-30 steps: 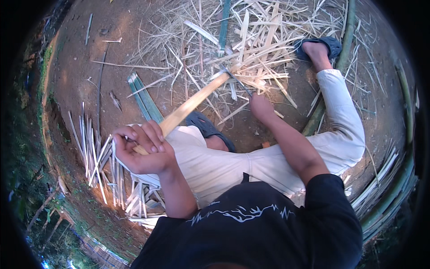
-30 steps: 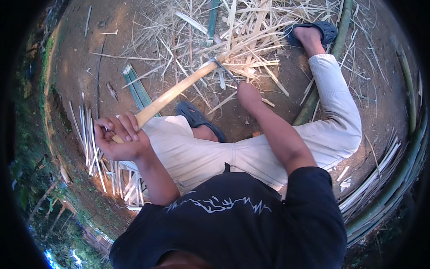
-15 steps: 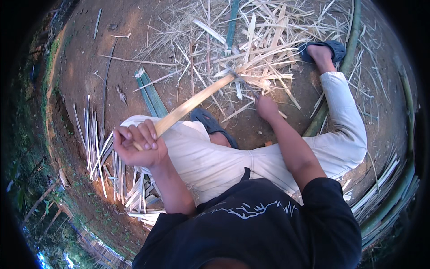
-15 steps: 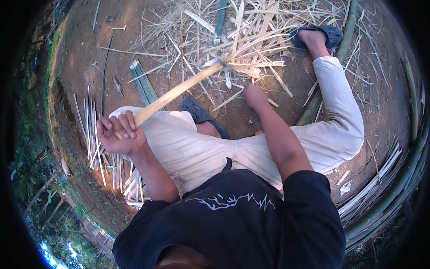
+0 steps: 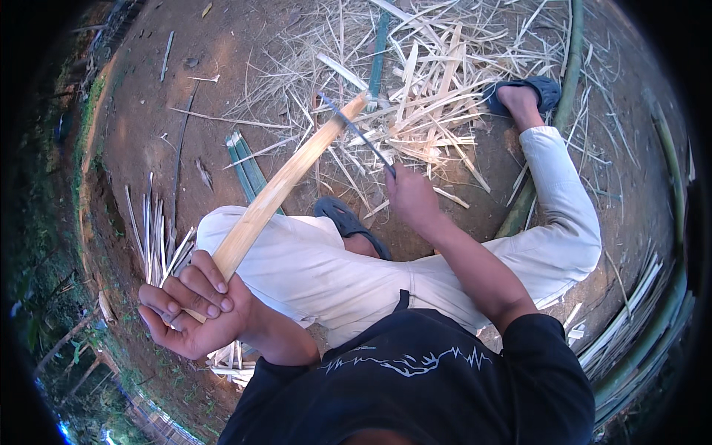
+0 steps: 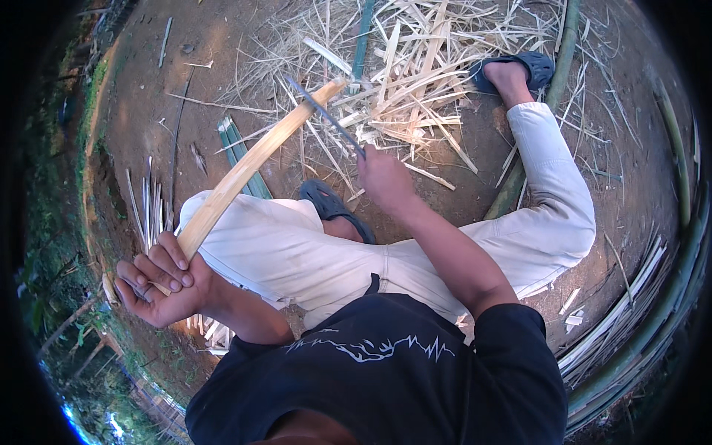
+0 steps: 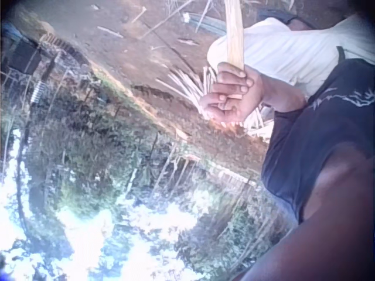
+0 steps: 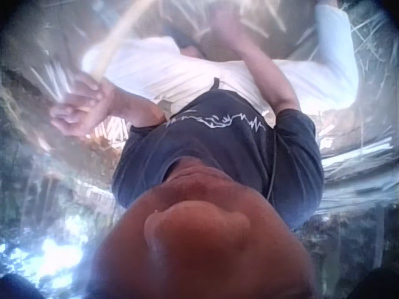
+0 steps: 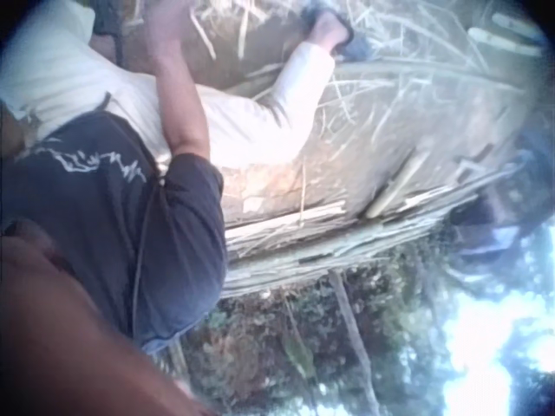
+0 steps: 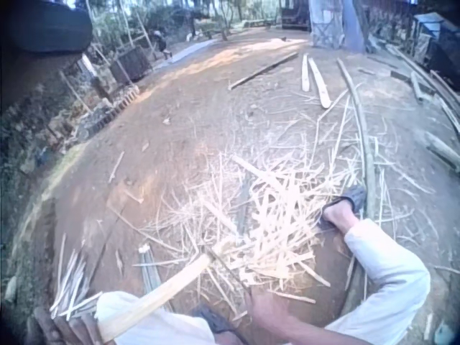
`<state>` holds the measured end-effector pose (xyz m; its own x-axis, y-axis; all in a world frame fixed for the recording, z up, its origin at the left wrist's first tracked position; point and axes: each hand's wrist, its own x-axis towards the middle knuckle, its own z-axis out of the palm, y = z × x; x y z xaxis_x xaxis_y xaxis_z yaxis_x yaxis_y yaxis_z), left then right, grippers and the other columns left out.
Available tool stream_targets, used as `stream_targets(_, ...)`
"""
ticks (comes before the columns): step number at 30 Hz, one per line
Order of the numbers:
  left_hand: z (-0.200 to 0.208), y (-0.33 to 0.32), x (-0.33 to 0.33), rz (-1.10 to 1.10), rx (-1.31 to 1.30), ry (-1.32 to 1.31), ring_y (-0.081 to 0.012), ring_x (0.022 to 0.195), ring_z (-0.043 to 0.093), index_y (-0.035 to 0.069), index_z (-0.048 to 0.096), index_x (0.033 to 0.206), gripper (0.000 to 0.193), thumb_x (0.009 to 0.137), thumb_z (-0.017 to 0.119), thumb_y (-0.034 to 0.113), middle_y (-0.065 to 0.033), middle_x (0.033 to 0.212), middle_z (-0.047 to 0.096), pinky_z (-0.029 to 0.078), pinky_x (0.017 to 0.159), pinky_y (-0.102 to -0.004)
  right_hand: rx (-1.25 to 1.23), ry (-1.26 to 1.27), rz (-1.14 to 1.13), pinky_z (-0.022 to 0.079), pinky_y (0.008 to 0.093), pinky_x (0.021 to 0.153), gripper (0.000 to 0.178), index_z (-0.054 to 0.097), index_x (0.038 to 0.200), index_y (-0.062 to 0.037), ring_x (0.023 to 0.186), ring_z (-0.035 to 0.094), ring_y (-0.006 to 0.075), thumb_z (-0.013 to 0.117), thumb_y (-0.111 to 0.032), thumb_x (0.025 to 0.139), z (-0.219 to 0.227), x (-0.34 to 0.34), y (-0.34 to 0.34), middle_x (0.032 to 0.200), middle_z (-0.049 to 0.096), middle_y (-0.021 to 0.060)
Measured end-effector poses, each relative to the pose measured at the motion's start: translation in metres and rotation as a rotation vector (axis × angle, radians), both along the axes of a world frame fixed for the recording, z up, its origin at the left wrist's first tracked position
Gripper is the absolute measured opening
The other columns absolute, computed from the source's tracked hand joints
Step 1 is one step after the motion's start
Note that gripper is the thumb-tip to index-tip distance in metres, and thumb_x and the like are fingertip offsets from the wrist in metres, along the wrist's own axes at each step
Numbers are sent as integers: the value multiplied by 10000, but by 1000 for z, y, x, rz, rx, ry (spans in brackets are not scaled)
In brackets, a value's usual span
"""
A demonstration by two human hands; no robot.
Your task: The person sits on the ground and uses a machete to shave the outer green layer off a long bamboo strip. They hold the strip in their left hand and repeatedly strike it with the machete in their right hand to remove the skin and smooth the surface.
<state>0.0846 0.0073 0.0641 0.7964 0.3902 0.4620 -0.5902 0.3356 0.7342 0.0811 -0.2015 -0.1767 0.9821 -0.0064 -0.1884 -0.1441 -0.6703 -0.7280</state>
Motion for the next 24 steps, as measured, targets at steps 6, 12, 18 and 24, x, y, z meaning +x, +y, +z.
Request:
stream_targets(6,35,5,-22,26,87,-22,-62,259,251,147,359,714,327,1003,329,298,30,376,296,260,334,-203,-69,-31,73,544,449,640,221,596,893,-15,729,672,372,519,-219,927,-2,-11,5,795,670,217)
stream_targets(12,64,54,-42,-218,-55,42,-47,269,283,133,383,709,305,997,383,233,35,385,307,255,328,-188,-88,183,-235,530,470,670,349,679,838,25,748,678,372,481,-238,954,-75,2,-41,746,665,235)
stream_targets(18,47,103,-23,-133,-239,-9,-61,265,283,113,404,730,291,999,389,225,31,387,316,291,332,-210,1121,495,-620,411,263,417,562,615,1030,16,462,485,97,525,-530,935,-8,26,-52,653,607,67)
stream_targets(24,2,120,-3,-66,-439,74,-57,266,259,95,420,729,271,976,423,208,35,390,323,264,311,-216,1592,83,-650,385,208,397,680,549,1072,34,450,425,48,557,-620,883,87,42,-85,796,621,84)
